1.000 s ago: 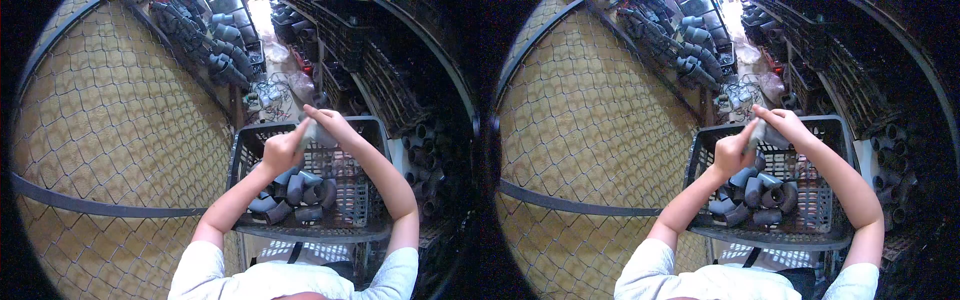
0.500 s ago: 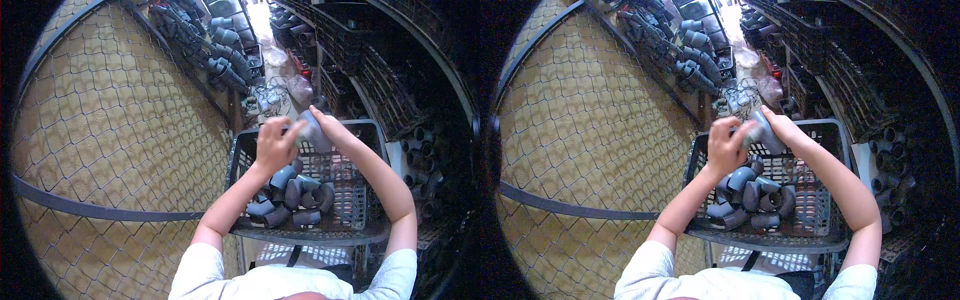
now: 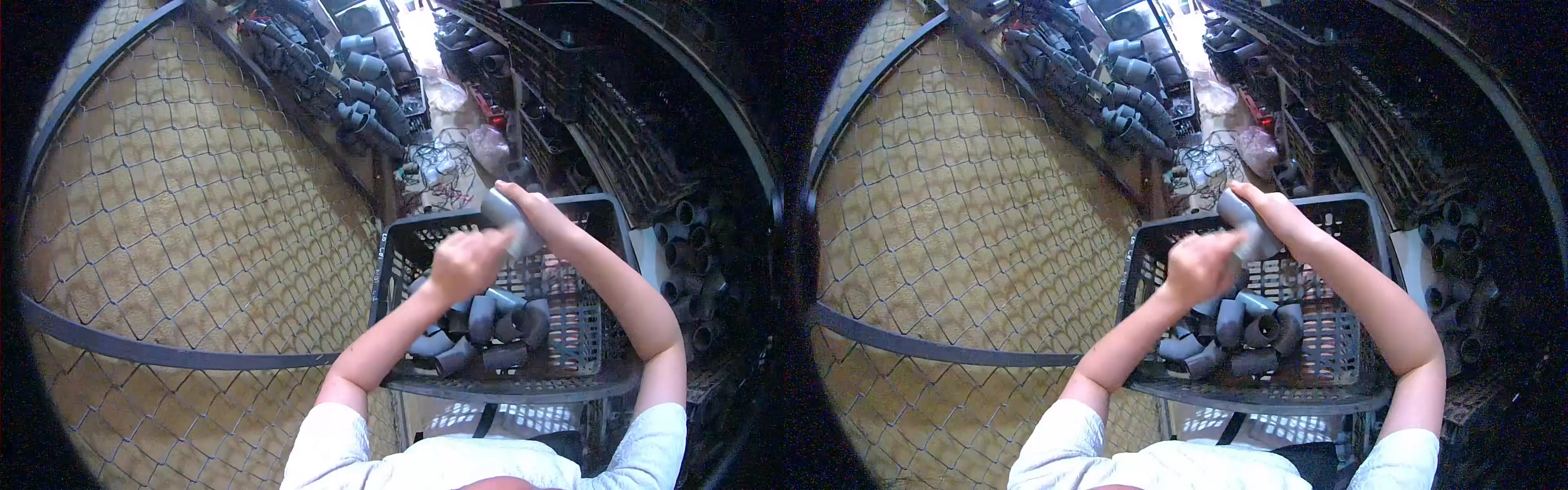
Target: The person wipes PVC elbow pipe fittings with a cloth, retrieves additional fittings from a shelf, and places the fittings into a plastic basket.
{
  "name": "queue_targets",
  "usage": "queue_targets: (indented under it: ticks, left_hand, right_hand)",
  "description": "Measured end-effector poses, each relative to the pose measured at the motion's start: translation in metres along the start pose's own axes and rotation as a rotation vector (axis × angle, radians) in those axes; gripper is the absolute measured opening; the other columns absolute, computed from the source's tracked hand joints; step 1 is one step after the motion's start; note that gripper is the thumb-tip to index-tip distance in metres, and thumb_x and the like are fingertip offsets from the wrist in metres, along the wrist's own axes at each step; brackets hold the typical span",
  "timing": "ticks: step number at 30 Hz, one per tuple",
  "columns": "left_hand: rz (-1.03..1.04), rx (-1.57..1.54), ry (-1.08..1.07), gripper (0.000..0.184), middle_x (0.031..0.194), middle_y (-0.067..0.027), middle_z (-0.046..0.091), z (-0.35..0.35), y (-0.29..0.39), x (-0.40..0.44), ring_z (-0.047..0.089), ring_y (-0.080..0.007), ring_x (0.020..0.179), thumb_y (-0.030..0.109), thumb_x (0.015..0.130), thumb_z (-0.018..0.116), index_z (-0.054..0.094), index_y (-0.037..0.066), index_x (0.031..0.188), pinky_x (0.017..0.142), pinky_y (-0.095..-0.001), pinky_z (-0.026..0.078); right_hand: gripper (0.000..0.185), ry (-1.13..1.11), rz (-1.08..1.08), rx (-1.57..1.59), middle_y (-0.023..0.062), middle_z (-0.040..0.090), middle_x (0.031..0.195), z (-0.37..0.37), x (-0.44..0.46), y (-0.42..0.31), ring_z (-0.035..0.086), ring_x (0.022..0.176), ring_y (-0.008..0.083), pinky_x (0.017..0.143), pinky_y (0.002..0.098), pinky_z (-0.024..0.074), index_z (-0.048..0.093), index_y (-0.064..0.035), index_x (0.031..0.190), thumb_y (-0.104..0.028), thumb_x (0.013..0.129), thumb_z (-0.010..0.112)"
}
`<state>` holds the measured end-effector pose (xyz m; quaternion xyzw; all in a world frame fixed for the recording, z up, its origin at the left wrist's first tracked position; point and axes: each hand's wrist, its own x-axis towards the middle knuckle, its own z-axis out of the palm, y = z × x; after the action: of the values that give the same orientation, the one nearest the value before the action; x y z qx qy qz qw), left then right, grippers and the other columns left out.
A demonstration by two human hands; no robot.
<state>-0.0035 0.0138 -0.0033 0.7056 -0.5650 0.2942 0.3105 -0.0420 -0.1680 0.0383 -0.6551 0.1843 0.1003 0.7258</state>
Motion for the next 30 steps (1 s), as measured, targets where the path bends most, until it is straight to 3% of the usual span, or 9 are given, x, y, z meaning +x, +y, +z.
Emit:
queue_targets:
  ticks: [3, 5, 7, 13, 17, 19, 24, 28, 30]
  left_hand:
    - [0.124, 0.121, -0.144, 0.035, 0.088, -0.0084, 0.07, -0.01, 0.005, 0.009, 0.067, -0.0242, 0.068, 0.012, 0.076, 0.067, 0.066, 0.009, 0.111, 0.059, -0.0334, 0.051]
    - [-0.065, 0.183, -0.052, 0.039, 0.078, -0.0057, 0.064, -0.01, -0.017, 0.007, 0.062, -0.0212, 0.063, 0.014, 0.079, 0.065, 0.064, 0.009, 0.117, 0.057, -0.035, 0.049]
    - [-0.253, 0.044, 0.084, 0.039, 0.086, -0.0127, 0.067, -0.009, -0.025, 0.012, 0.065, -0.0319, 0.067, 0.012, 0.082, 0.066, 0.06, 0.005, 0.12, 0.06, -0.0405, 0.052]
    - [0.059, 0.026, -0.203, 0.045, 0.08, -0.0111, 0.066, -0.014, 0.008, 0.01, 0.063, -0.0283, 0.06, 0.018, 0.077, 0.068, 0.062, 0.006, 0.12, 0.054, -0.0363, 0.05]
    - [-0.393, -0.046, -0.025, 0.039, 0.085, -0.0156, 0.069, -0.011, -0.021, 0.009, 0.067, -0.0326, 0.064, 0.013, 0.081, 0.068, 0.062, 0.006, 0.119, 0.059, -0.0392, 0.054]
    - [-0.369, -0.053, -0.025, 0.04, 0.087, -0.017, 0.07, -0.015, -0.017, 0.007, 0.069, -0.0336, 0.069, 0.011, 0.082, 0.067, 0.062, 0.006, 0.121, 0.062, -0.04, 0.055]
    - [-0.034, 0.002, -0.167, 0.047, 0.08, -0.0122, 0.067, -0.017, 0.007, 0.01, 0.066, -0.0273, 0.064, 0.015, 0.078, 0.069, 0.063, 0.009, 0.124, 0.057, -0.038, 0.053]
    - [-0.443, -0.019, -0.035, 0.041, 0.092, -0.0173, 0.071, -0.02, -0.011, 0.015, 0.068, -0.0314, 0.065, 0.015, 0.084, 0.066, 0.061, 0.005, 0.124, 0.058, -0.0397, 0.054]
    - [-0.354, 0.014, -0.051, 0.042, 0.092, -0.017, 0.071, -0.019, -0.007, 0.007, 0.068, -0.0314, 0.065, 0.015, 0.084, 0.066, 0.061, 0.006, 0.124, 0.058, -0.0395, 0.054]
  right_hand:
    - [0.062, 0.022, -0.002, -0.087, 0.0059, 0.068, 0.087, -0.007, 0.007, 0.006, 0.06, 0.075, 0.0154, 0.066, 0.0299, 0.0454, 0.071, -0.003, 0.097, -0.062, 0.091, 0.051]
    - [0.064, 0.04, -0.003, -0.073, 0.0073, 0.067, 0.085, -0.002, -0.003, 0.002, 0.059, 0.073, 0.0158, 0.067, 0.0301, 0.0451, 0.071, -0.001, 0.096, -0.061, 0.092, 0.05]
    - [0.063, 0.024, -0.004, -0.083, 0.0079, 0.067, 0.084, 0.0, -0.004, 0.001, 0.059, 0.073, 0.0155, 0.066, 0.0303, 0.0449, 0.071, -0.0008, 0.095, -0.06, 0.093, 0.049]
    - [0.062, 0.052, -0.125, -0.166, 0.008, 0.069, 0.084, -0.001, 0.015, 0.02, 0.06, 0.073, 0.0144, 0.068, 0.0302, 0.047, 0.072, -0.0008, 0.087, -0.058, 0.094, 0.05]
    - [0.065, 0.03, -0.037, -0.183, 0.0101, 0.069, 0.082, 0.001, 0.011, 0.019, 0.061, 0.069, 0.0164, 0.065, 0.0313, 0.0472, 0.071, 0.001, 0.09, -0.059, 0.095, 0.047]
    - [0.064, 0.008, -0.041, -0.149, 0.011, 0.069, 0.081, 0.003, 0.006, 0.016, 0.061, 0.068, 0.0174, 0.064, 0.0323, 0.0472, 0.07, 0.0015, 0.092, -0.057, 0.096, 0.046]
    - [0.042, 0.021, -0.265, -0.132, 0.0119, 0.066, 0.109, 0.004, 0.013, 0.022, 0.058, 0.104, 0.0205, 0.091, 0.0342, 0.0429, 0.064, -0.0006, 0.114, -0.035, 0.098, 0.044]
    - [0.045, -0.098, -0.071, 0.074, 0.0096, 0.067, 0.094, 0.004, 0.011, 0.017, 0.064, 0.075, 0.0162, 0.068, 0.0298, 0.0497, 0.065, -0.0027, 0.103, -0.045, 0.097, 0.05]
    - [0.046, -0.098, -0.095, 0.085, 0.0083, 0.067, 0.09, 0.006, 0.008, 0.014, 0.063, 0.067, 0.0144, 0.06, 0.028, 0.0489, 0.065, -0.004, 0.101, -0.048, 0.096, 0.053]
